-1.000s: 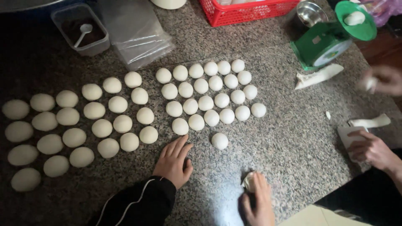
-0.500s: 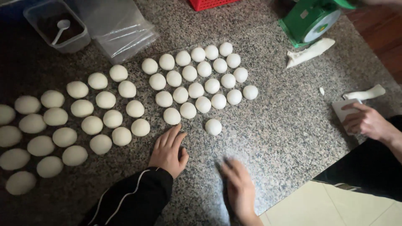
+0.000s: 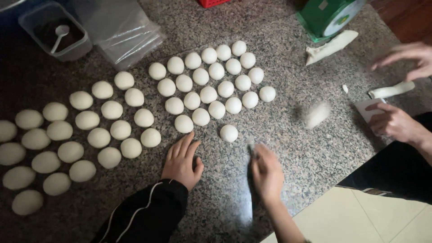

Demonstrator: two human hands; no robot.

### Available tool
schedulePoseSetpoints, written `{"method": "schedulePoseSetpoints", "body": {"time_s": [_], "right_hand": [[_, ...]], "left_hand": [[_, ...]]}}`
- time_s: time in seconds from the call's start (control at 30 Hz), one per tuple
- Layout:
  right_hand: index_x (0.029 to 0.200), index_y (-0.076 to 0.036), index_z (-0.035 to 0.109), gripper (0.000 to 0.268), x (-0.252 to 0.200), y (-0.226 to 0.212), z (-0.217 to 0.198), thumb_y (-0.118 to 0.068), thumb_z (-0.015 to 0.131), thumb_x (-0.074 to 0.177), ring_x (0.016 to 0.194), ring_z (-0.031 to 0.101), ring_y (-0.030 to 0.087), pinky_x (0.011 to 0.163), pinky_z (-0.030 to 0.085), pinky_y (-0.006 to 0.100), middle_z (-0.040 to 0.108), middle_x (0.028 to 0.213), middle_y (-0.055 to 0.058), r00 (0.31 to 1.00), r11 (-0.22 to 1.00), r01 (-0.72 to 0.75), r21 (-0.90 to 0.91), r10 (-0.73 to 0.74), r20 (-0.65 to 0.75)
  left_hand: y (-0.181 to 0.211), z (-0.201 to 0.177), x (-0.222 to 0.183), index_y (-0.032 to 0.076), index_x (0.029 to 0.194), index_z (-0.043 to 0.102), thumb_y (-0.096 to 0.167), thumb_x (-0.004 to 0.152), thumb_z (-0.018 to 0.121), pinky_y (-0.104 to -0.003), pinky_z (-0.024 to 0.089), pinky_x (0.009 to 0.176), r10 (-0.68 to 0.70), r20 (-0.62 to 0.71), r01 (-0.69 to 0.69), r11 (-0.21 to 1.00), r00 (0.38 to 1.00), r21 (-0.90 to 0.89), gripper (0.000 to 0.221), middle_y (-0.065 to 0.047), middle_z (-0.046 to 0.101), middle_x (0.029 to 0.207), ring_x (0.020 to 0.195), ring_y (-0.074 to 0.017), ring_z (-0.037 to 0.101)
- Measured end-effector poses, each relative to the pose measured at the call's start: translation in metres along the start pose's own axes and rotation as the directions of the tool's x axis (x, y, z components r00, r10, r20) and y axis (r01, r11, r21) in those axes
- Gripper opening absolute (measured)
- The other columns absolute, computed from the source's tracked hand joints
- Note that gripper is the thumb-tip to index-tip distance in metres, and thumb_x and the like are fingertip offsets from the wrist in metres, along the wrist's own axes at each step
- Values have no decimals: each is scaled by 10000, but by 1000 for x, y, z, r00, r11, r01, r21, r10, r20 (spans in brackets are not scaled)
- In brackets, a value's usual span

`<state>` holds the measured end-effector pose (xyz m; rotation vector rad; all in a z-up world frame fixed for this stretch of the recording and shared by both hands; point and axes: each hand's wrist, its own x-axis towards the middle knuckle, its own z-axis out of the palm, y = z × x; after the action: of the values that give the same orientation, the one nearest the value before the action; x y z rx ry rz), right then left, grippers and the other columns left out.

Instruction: Shaping dough balls into long rolls for baking on a countertop

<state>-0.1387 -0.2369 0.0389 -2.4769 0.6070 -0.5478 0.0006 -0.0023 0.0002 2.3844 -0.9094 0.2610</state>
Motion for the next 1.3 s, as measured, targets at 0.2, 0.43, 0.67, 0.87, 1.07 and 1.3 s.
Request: {"method": "schedulePoseSetpoints", "body": {"time_s": [0.2,0.43,0.67,0.87,1.07,1.3], "right_hand": [[1232,-233,693,252,-49,38,-53,-327,626,1008,1049,743,249,853,607,411,680,1345,59,942,961,274,-30,-262,211],[1415,-98,666,507,27,10,5,-294,718,950,1538,351,459,1254,301,635,412,1650,244,998,994,5,-106,-11,-54],[1317,-241,742,360,-83,14,-2,-171,657,974,1359,641,262,1112,499,385,695,1418,86,985,988,80,129,-98,144],[1213,-167,769,358,-25,55,-3,-335,799,899,1441,496,440,1189,396,568,550,1537,227,980,979,195,-63,-197,-18],[1172,-155,791,235,-26,-12,21,-222,723,957,1386,577,342,1119,507,494,639,1469,120,999,996,13,92,-16,33],[1079,-218,707,148,-53,33,-45,-324,698,976,1261,697,316,1000,611,465,698,1381,79,962,967,254,-4,-253,101]], "left_hand": [[4,-8,5,114,1346,648,210,832,597,-483,446,1106,18,-19,-18,1000,1000,-1,526,-104,550,1574,1393,-302,547],[3,-5,1,136,1387,641,239,885,577,-495,428,1139,27,-9,-27,1000,1000,12,516,-95,535,1588,1419,-300,530],[7,-10,6,135,1356,652,221,842,601,-482,446,1126,27,-36,-27,1000,999,13,523,-105,570,1558,1373,-311,570],[3,-10,1,182,1458,573,264,970,532,-546,400,1157,-57,156,57,998,986,3,496,-92,457,1634,1483,-300,441],[5,-8,1,147,1390,632,232,914,565,-523,437,1123,0,54,-2,1000,999,26,488,-103,525,1595,1442,-307,509],[5,-9,1,161,1390,637,267,943,541,-520,414,1128,-14,63,11,999,998,39,470,-89,518,1605,1452,-295,495]]}}
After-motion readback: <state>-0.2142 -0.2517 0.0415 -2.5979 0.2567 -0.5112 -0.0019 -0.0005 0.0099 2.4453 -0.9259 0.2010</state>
